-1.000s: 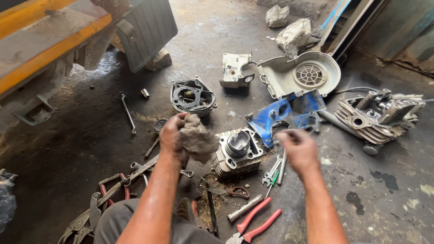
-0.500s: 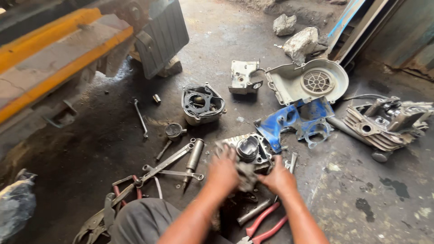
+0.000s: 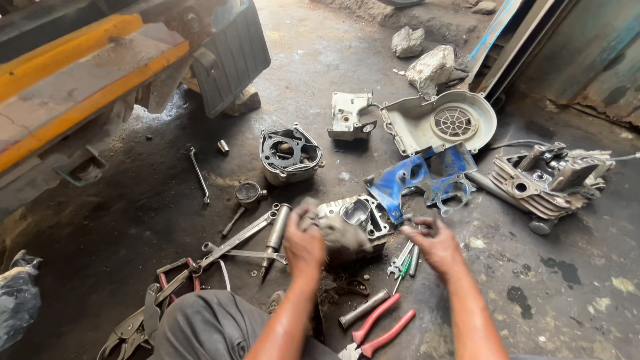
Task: The person sits on the floor and cleans the inside of a cylinder block with a cloth. They then use a wrench to tighten a bolt on the cylinder head and wipe the exterior surfaces with a rag.
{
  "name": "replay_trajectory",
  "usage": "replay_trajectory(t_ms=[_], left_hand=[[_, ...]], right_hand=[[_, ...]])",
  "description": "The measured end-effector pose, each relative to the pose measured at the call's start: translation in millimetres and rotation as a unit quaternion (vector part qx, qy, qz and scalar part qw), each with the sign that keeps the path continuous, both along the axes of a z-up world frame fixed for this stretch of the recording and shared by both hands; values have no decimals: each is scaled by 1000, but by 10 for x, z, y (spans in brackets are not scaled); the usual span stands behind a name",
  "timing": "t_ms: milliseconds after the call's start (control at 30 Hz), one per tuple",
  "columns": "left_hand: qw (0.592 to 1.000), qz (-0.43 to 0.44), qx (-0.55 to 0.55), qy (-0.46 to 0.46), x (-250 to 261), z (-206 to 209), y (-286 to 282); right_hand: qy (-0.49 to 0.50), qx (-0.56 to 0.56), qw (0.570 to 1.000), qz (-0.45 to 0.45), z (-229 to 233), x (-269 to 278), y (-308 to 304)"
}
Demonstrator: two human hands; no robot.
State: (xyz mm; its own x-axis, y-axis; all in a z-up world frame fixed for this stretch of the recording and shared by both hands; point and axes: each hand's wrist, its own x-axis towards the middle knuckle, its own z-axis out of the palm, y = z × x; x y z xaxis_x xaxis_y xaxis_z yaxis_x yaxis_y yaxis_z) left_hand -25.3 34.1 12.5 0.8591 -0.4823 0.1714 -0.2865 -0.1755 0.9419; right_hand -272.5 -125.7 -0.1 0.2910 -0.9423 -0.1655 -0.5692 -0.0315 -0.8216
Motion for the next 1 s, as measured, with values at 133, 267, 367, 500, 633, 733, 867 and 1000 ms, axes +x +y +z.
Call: replay_trajectory(t_ms=[133, 267, 367, 500, 633, 733, 867, 1000], left_hand=[[977, -187, 47, 88, -16, -86, -250], [967, -194, 154, 56, -518, -42, -230], [971, -213, 105, 0, -742, -147, -24], [930, -306, 198, 40, -559, -608, 189], [955, -122, 119, 244, 88, -438, 106], [945, -67, -31, 320, 257, 114, -172], [900, -336, 275, -26, 0, 489, -510], [884, -360, 298, 8, 167, 457, -480]], right_hand=[[67, -56, 994, 63, -273, 546, 442], [109, -141, 983, 48, -497, 625, 554], [131, -133, 981, 50, -509, 618, 539], [136, -95, 984, 58, -511, 614, 548], [121, -175, 975, 63, -484, 631, 528], [121, -132, 982, 55, -412, 618, 606], [144, -135, 979, 57, -308, 660, 588], [135, -115, 982, 61, -275, 651, 622]])
